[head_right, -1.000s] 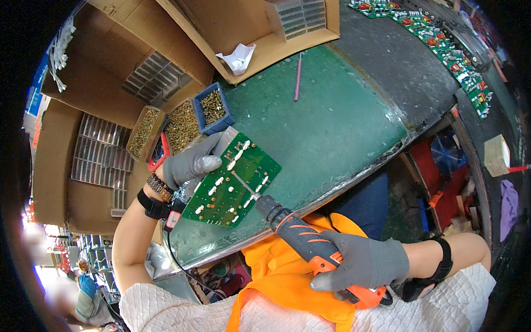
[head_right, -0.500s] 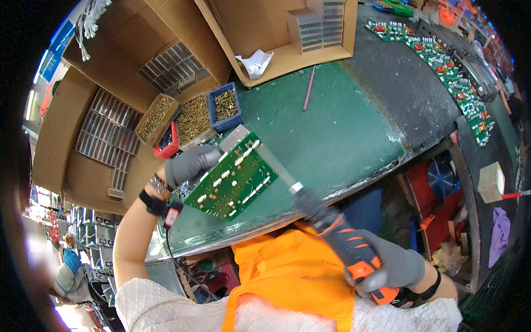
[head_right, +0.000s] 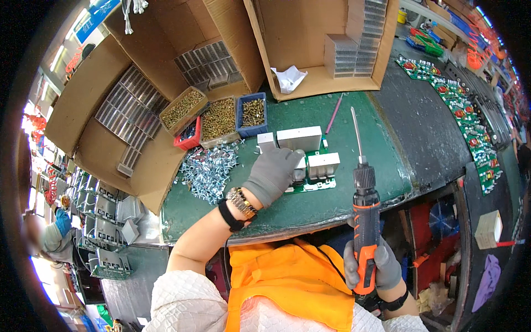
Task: Assembling and screwing components onto printed circuit boards using a power screwdriver in a manufacturing setting.
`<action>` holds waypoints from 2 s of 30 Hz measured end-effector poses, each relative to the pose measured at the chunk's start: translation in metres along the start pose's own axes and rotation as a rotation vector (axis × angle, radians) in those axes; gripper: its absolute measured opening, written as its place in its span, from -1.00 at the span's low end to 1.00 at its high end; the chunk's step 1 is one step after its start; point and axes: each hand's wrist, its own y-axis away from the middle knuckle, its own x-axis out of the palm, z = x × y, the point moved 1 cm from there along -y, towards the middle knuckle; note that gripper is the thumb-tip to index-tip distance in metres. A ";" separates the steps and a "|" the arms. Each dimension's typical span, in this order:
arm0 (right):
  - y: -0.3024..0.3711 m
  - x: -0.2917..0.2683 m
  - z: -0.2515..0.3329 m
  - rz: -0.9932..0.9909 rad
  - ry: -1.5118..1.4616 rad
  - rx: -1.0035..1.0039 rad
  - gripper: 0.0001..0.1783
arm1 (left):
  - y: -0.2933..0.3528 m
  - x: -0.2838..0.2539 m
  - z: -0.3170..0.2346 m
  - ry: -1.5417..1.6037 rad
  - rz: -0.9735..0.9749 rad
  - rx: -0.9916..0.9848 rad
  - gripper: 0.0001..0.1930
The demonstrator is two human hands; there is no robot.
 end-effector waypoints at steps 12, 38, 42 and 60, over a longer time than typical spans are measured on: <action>0.004 0.002 -0.008 -0.058 0.031 0.015 0.02 | 0.017 0.011 0.145 -0.428 0.568 -0.182 -0.81; -0.024 0.008 -0.042 0.067 0.990 0.416 0.19 | 0.094 -0.041 0.023 1.396 -0.069 -0.777 -0.74; -0.018 0.008 -0.044 0.070 0.852 0.480 0.19 | 0.097 -0.039 0.022 1.320 -0.076 -0.800 -0.79; -0.005 -0.002 -0.053 0.155 0.628 0.528 0.01 | 0.105 -0.039 0.002 0.544 -0.323 -0.207 -0.86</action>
